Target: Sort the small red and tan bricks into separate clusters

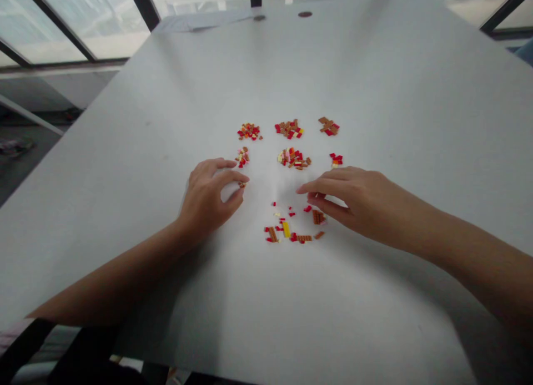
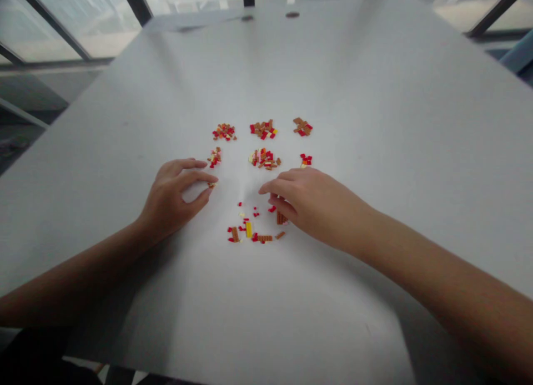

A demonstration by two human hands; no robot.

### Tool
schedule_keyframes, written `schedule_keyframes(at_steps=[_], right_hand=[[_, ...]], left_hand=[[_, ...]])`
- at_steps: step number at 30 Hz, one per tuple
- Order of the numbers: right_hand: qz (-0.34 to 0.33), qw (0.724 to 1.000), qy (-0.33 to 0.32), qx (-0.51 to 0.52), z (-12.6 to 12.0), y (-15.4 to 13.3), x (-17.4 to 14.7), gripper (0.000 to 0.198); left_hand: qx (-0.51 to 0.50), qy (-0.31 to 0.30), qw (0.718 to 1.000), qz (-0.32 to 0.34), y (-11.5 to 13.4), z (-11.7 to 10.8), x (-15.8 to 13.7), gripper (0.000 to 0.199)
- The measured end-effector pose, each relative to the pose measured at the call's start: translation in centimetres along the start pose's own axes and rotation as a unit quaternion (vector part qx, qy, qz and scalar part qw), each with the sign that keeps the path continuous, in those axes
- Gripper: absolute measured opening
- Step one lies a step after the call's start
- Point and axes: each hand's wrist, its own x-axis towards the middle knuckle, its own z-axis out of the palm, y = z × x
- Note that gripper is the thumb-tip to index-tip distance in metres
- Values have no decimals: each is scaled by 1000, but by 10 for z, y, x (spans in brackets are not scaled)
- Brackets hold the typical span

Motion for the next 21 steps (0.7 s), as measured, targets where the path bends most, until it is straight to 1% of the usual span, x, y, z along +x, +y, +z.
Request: schedule_keyframes(at_steps=[4,7,10,13,16,18,21], right_hand=[[-32,998,-45,12,7,2,-1,23],[-46,998,-38,30,10,2,0,23],[-65,995,-31,62,11,1,1,19],[-88,988,-51,112,13,-1,2,12],[-92,986,-66,124,16,-2,2,8],[-90,986,-71,120,16,-1,2,10],[-77,989,-77,104,15,2,1,16]], left_hand=[[-17,10,1000,16,-1,4,3,15],[-29,4,998,48,3,1,5,13],[-47,-7,994,99,8,-3,7,10],[-78,-39,981,172,13,-6,8,7],[-110,-83,962,235,16,-8,7,9],[-115,-107,953,258,18,-9,4,12],[-106,-125,950,265,21,-8,0,13]])
